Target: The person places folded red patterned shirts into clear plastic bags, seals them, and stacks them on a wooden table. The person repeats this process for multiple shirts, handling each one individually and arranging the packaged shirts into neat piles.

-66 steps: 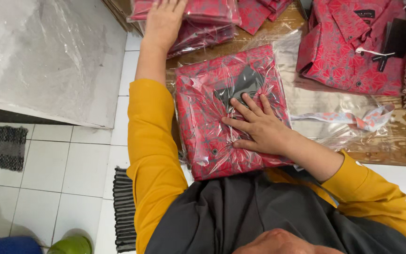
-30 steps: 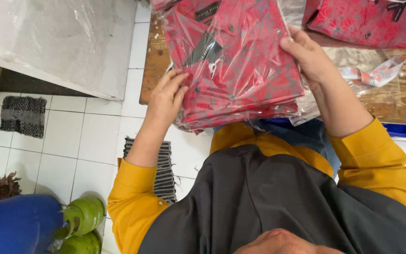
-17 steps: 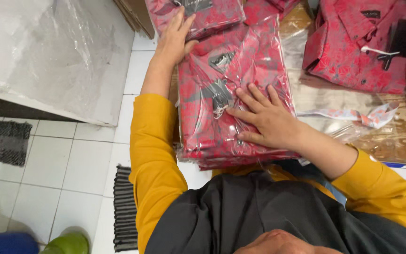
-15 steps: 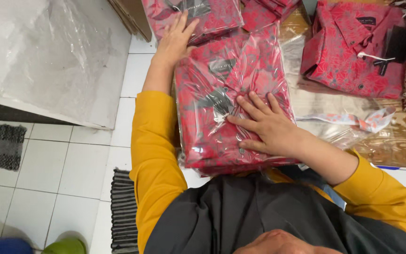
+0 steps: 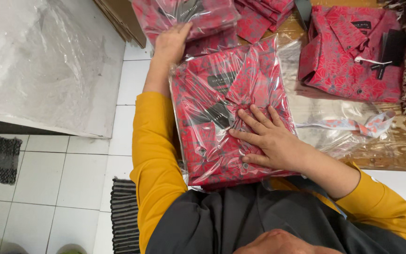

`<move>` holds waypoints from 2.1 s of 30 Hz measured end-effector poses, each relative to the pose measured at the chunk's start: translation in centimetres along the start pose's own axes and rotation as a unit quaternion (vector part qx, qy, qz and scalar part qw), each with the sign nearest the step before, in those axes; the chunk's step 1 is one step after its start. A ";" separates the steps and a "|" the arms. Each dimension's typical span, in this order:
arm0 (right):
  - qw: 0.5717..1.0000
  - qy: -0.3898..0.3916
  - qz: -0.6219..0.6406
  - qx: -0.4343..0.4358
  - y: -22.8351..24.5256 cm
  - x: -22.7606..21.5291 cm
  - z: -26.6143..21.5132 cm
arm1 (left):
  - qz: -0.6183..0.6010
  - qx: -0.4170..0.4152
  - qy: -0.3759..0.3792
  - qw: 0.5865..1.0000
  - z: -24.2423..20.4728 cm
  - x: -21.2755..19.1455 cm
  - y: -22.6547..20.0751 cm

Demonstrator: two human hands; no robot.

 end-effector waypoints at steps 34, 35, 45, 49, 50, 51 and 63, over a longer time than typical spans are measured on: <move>0.594 -0.120 0.778 0.168 -6.8 -7.3 1.5 | -0.111 0.090 0.008 0.990 -12.9 -33.5 -27.0; 0.663 -0.134 0.717 0.169 -7.4 -7.1 1.5 | -0.175 0.071 -0.021 0.982 -13.3 -33.2 -24.0; 0.762 -0.175 0.574 0.242 -12.3 -3.5 -1.0 | -0.150 -0.468 -0.045 0.870 -8.1 1.1 8.1; 0.738 -0.184 0.589 0.273 -11.5 -2.7 -1.7 | -0.094 -0.483 0.104 0.864 -6.4 7.0 5.1; 0.734 -0.184 0.592 0.278 -11.5 -2.9 -1.6 | -0.072 -0.476 0.119 0.868 -5.2 6.9 4.4; 0.732 -0.187 0.587 0.292 -11.7 -3.2 -1.5 | -0.037 -0.459 0.097 0.882 -3.9 6.5 3.7; 0.712 -0.192 0.587 0.334 -12.0 -2.3 -1.9 | -0.129 -0.512 0.151 0.836 -2.3 5.8 5.2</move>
Point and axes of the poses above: each hand's wrist, its own z-axis towards the middle knuckle, its own x-axis out of the palm, y = z × x, the point moved 2 cm from there along z, towards the middle knuckle, and after that the axes turned 5 degrees about z, right-handed, at the moved point
